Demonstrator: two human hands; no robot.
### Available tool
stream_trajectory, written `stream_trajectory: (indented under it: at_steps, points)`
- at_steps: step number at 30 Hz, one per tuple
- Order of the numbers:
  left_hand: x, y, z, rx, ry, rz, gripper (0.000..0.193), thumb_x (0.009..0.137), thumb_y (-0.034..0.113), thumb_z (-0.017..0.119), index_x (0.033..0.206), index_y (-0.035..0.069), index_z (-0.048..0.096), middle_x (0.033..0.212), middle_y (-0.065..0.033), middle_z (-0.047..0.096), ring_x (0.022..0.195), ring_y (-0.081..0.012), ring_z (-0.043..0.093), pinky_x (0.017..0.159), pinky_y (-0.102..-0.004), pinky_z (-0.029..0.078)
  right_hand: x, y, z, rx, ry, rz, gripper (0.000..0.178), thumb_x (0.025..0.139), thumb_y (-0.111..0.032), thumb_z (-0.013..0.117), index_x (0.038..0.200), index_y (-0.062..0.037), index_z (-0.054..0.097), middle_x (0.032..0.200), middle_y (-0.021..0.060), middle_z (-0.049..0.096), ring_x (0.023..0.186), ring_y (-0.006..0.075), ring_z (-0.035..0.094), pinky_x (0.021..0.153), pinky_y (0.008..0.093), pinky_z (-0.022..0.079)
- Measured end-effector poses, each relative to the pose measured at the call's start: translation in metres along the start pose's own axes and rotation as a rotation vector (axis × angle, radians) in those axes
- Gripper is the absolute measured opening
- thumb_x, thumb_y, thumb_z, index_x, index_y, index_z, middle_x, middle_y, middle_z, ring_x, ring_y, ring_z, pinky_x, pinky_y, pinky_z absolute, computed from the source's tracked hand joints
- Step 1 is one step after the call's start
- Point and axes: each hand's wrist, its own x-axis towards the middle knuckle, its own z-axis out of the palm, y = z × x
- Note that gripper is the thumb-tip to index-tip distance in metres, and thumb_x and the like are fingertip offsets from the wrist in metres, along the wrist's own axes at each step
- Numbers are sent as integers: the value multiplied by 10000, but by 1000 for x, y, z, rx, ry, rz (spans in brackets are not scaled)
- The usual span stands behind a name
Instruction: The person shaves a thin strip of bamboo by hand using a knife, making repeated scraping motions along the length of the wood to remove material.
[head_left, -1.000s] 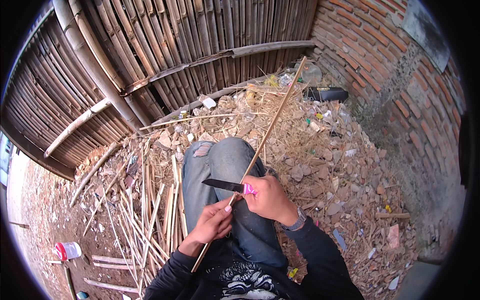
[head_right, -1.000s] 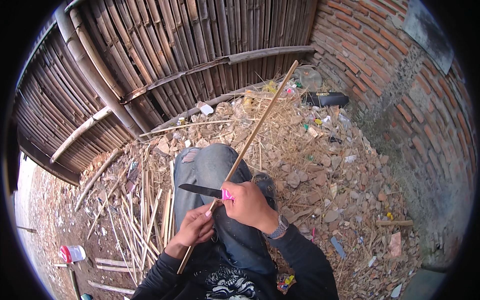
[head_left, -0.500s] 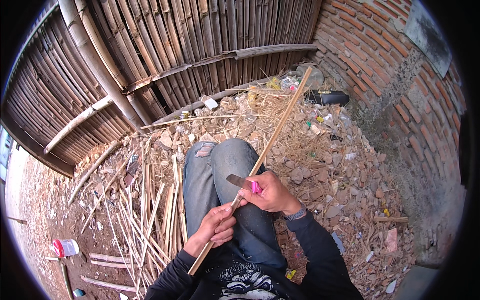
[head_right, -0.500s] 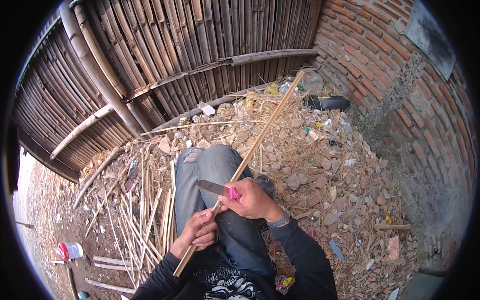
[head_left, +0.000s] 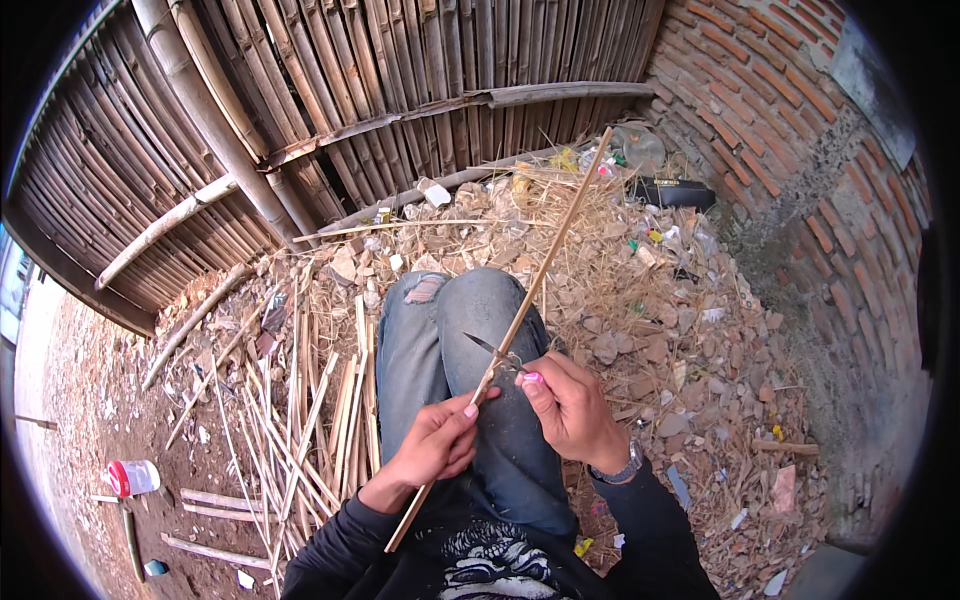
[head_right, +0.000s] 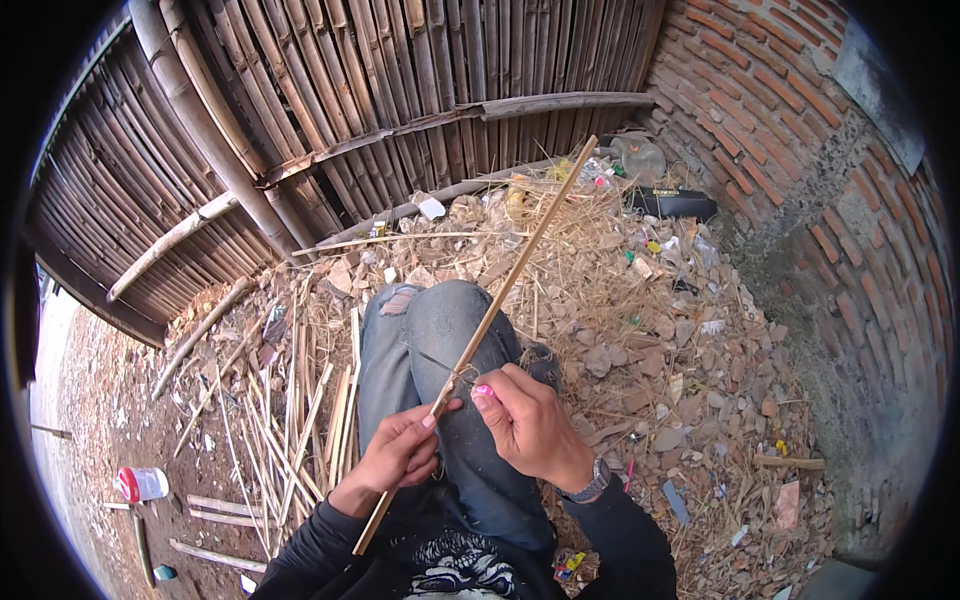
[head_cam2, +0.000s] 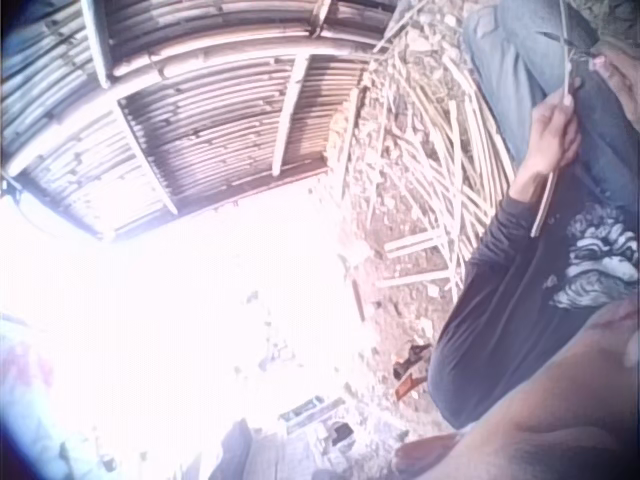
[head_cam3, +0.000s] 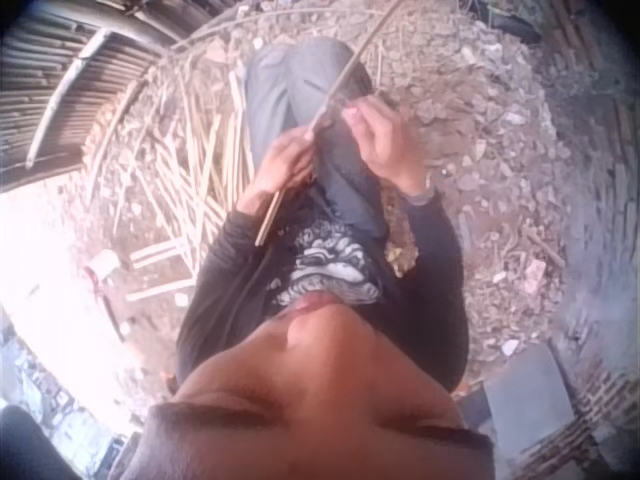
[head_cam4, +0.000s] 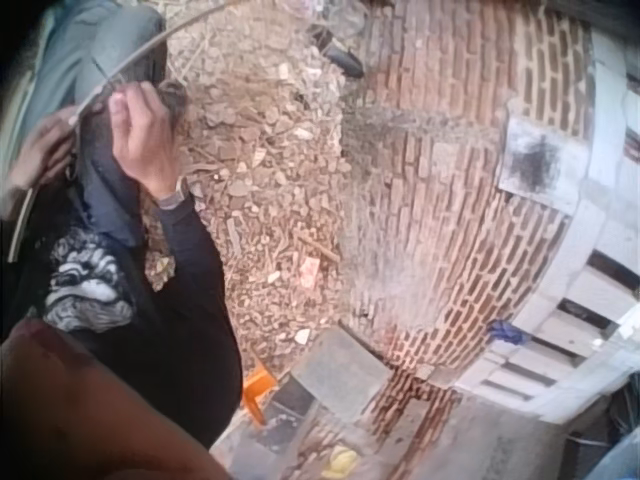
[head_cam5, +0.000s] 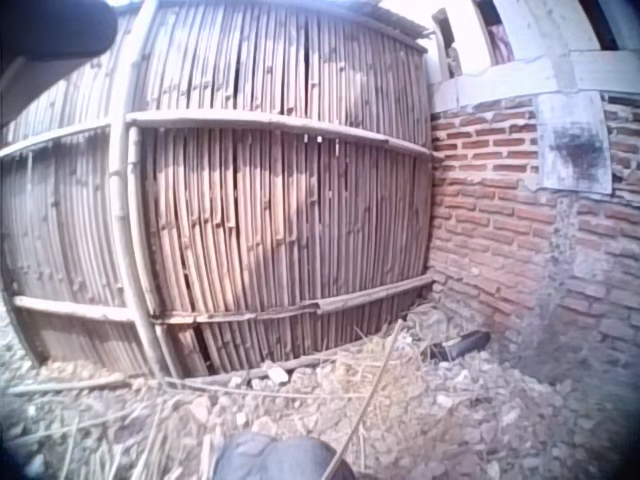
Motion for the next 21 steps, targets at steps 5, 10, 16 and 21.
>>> stream_trajectory:
  at_steps: [5,10,16,21]
  points:
    - [1,0,1,3,31,-2,415,1127,246,409,1470,32,502,529,55,292,379,-62,252,381,-232,270,-12,-2,4,-145,-79,38,287,1017,-270,637,862,-33,590,632,166,568,594,386,626,515,446,442]
    - [1,-1,1,21,44,19,423,1122,269,426,1459,31,516,521,55,298,380,-57,244,376,-226,267,-15,11,8,-264,-68,41,314,1028,-285,610,819,-55,562,608,170,588,589,397,639,501,480,456]
    - [2,-6,-1,25,56,24,409,1123,232,430,1467,26,510,551,73,306,420,-40,258,414,-226,255,-16,33,16,-257,-125,20,324,1037,-290,592,812,-61,554,585,179,596,557,408,641,476,503,477]
    - [3,-1,4,276,133,57,409,1122,203,436,1482,18,497,601,92,313,482,-23,270,465,-230,264,-10,43,18,-283,-106,-34,311,1029,-258,605,804,-55,532,589,191,552,557,424,610,469,492,443]
